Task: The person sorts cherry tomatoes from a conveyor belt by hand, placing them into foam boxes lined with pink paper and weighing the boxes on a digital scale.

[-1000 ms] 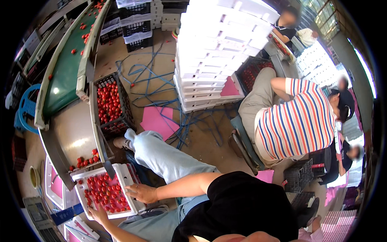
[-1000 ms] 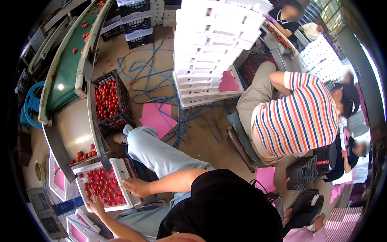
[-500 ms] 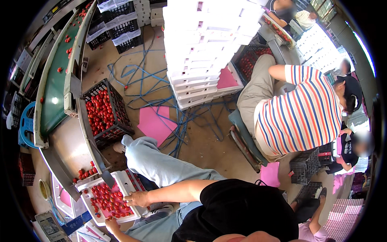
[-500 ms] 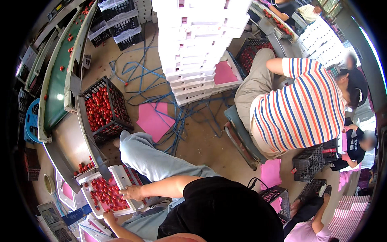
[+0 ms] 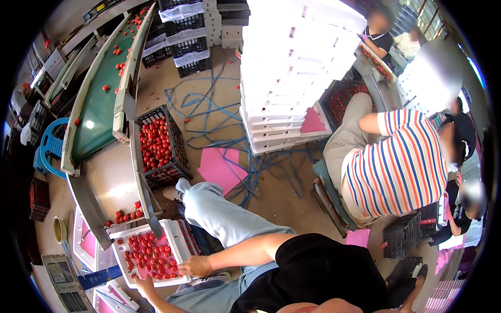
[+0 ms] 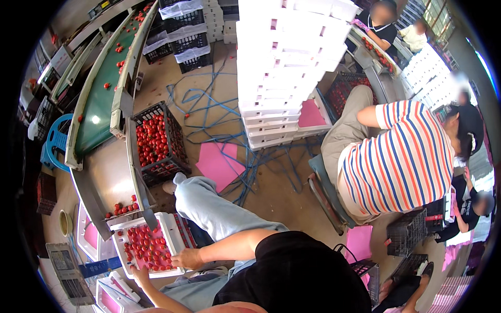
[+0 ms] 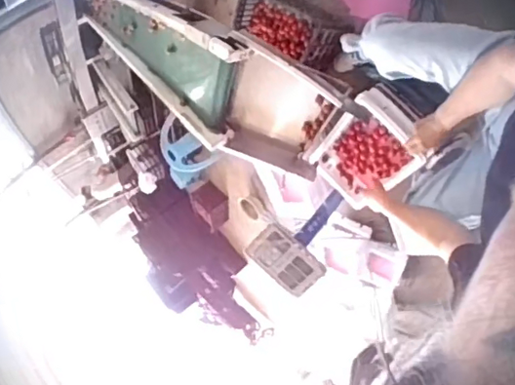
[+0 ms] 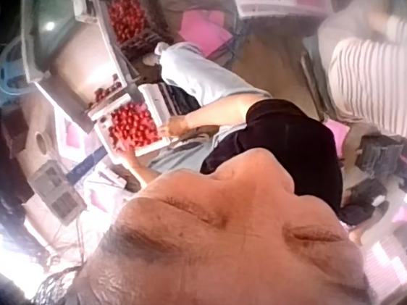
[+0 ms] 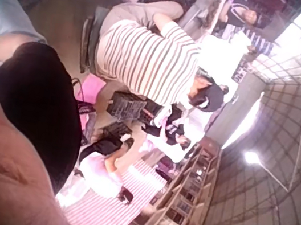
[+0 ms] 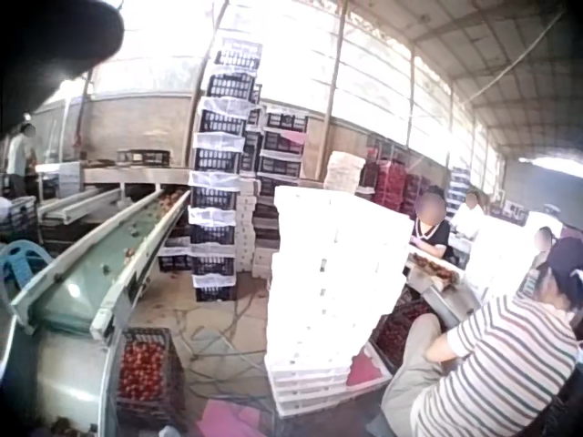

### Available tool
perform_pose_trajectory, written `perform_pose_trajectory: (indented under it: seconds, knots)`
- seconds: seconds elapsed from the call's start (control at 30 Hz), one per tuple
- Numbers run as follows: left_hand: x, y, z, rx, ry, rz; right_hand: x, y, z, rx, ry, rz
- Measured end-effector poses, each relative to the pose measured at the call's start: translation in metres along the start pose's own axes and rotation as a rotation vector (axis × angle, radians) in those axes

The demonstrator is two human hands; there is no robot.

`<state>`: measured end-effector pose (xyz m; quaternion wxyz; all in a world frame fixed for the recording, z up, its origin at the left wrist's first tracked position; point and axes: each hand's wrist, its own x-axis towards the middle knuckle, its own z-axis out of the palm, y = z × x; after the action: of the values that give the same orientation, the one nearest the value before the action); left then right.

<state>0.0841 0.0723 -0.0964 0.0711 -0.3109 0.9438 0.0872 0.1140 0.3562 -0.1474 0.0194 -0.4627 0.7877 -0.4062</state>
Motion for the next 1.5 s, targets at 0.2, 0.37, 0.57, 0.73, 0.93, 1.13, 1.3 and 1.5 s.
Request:
perform_pose_trajectory:
  seconds: [0.2, 0.37, 0.57, 0.73, 0.93, 1.13, 1.3, 1.5]
  knots:
    - [0.027, -0.004, 0.025, -0.147, -0.140, 0.190, -0.029, 0.011, 0.027, -0.036, -0.734, 0.078]
    - [0.004, 0.022, 0.004, -0.194, -0.187, 0.249, -0.030, -0.013, 0.015, 0.043, -0.858, 0.158]
    - [0.006, 0.027, -0.002, -0.142, -0.266, 0.288, -0.019, -0.024, -0.020, 0.085, -0.897, 0.167]
    - [-0.006, 0.069, 0.013, -0.291, -0.248, 0.480, -0.072, 0.041, 0.045, -0.142, -1.107, 0.275]
    - [-0.003, 0.046, -0.007, -0.113, -0.339, 0.316, -0.059, 0.023, 0.066, -0.113, -1.072, 0.298]
    - [-0.011, 0.043, -0.017, -0.080, -0.321, 0.306, -0.050, 0.014, 0.060, -0.110, -1.147, 0.241]
    - [-0.010, 0.052, -0.012, -0.094, -0.316, 0.364, -0.052, 0.020, 0.056, -0.107, -1.179, 0.243]
    - [-0.010, 0.040, -0.013, -0.147, -0.295, 0.383, -0.039, 0.008, 0.053, -0.128, -1.184, 0.228]
